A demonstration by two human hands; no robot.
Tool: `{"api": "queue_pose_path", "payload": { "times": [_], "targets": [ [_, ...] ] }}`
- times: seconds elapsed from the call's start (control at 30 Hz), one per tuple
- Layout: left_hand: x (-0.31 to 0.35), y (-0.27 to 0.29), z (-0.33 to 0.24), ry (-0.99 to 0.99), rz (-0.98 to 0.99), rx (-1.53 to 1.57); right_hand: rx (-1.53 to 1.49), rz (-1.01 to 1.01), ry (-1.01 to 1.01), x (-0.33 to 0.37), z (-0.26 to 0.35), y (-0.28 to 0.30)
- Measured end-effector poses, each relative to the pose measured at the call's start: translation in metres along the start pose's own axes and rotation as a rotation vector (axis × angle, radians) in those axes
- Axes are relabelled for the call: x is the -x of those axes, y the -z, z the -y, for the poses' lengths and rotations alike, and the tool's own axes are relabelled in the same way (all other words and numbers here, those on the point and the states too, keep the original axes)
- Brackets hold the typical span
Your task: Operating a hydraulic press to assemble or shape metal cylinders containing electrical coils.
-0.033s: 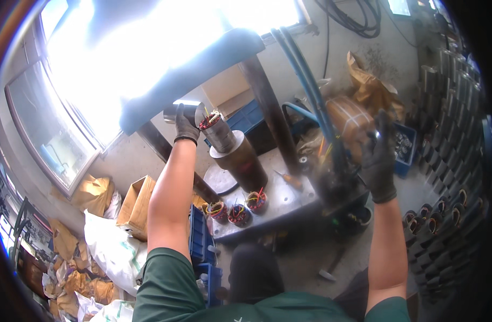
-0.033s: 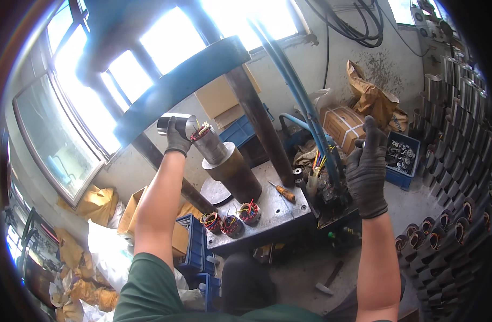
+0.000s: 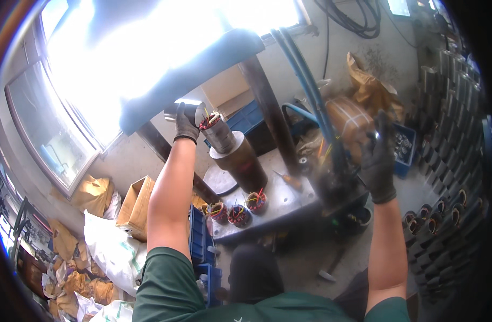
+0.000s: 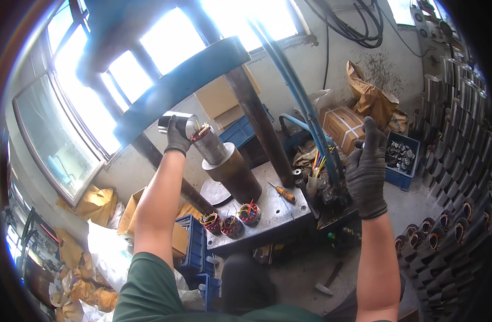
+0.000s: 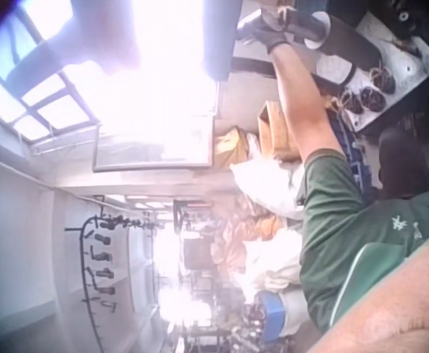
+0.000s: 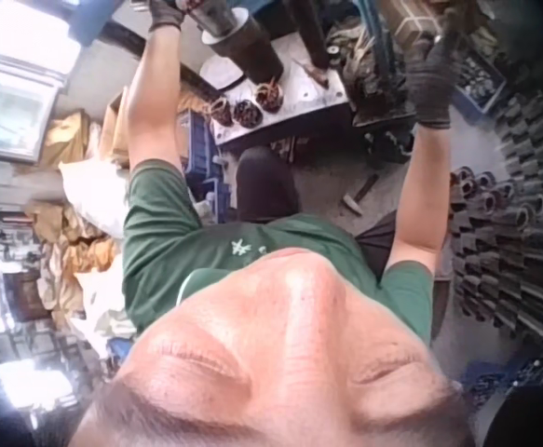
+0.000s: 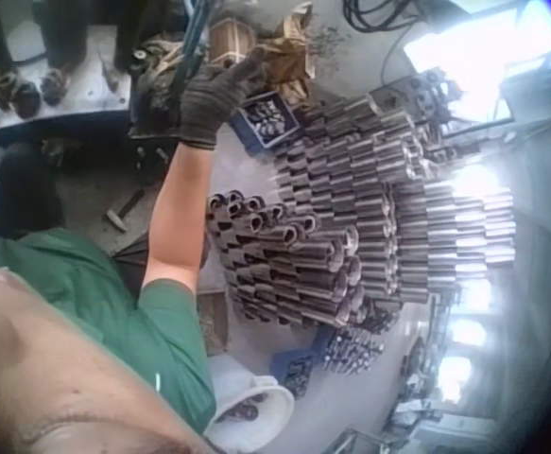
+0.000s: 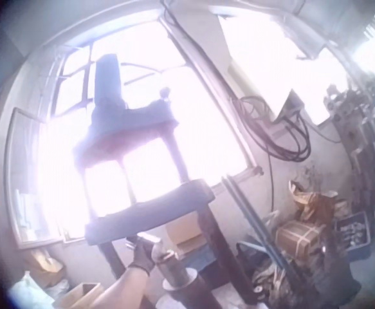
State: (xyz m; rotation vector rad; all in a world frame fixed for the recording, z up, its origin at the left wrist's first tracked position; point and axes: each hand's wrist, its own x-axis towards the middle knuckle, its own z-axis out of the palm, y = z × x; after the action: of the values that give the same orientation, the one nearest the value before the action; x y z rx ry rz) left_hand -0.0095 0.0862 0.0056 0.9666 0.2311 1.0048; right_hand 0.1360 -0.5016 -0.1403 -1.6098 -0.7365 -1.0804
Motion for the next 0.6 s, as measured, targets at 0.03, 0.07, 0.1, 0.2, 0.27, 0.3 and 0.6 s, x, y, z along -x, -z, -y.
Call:
{"api": "queue_pose_path", "payload": {
  "times": [0.03,0.07,0.1,0.2,0.27,0.3,0.6],
  "targets": [
    [-0.01,0.001,0.0,-0.012,0.041,-0.074,0.003,0.0,0.007,0.0,0.0,0.0],
    [-0.018,0.001,-0.001,0.011,0.113,-0.097,-0.025,0.003,-0.004,0.0,0.0,0.0],
    [-0.023,0.001,-0.003,0.033,0.183,-0.12,-0.055,0.008,-0.015,-0.001,0.0,0.0],
    [-0.024,0.0,-0.004,0.013,0.226,-0.241,-0.071,0.002,0.004,0.0,-0.003,-0.001],
    [-0.016,-0.006,-0.005,-0.006,0.137,-0.352,-0.041,0.003,0.026,0.001,-0.005,-0.001],
    [-0.009,-0.009,-0.005,-0.078,0.149,-0.411,-0.077,0.004,0.022,0.002,-0.006,-0.001],
    [0.056,-0.048,0.002,-0.381,0.178,-0.65,0.074,0.011,0.026,-0.012,0.006,0.016]
  ]
}}
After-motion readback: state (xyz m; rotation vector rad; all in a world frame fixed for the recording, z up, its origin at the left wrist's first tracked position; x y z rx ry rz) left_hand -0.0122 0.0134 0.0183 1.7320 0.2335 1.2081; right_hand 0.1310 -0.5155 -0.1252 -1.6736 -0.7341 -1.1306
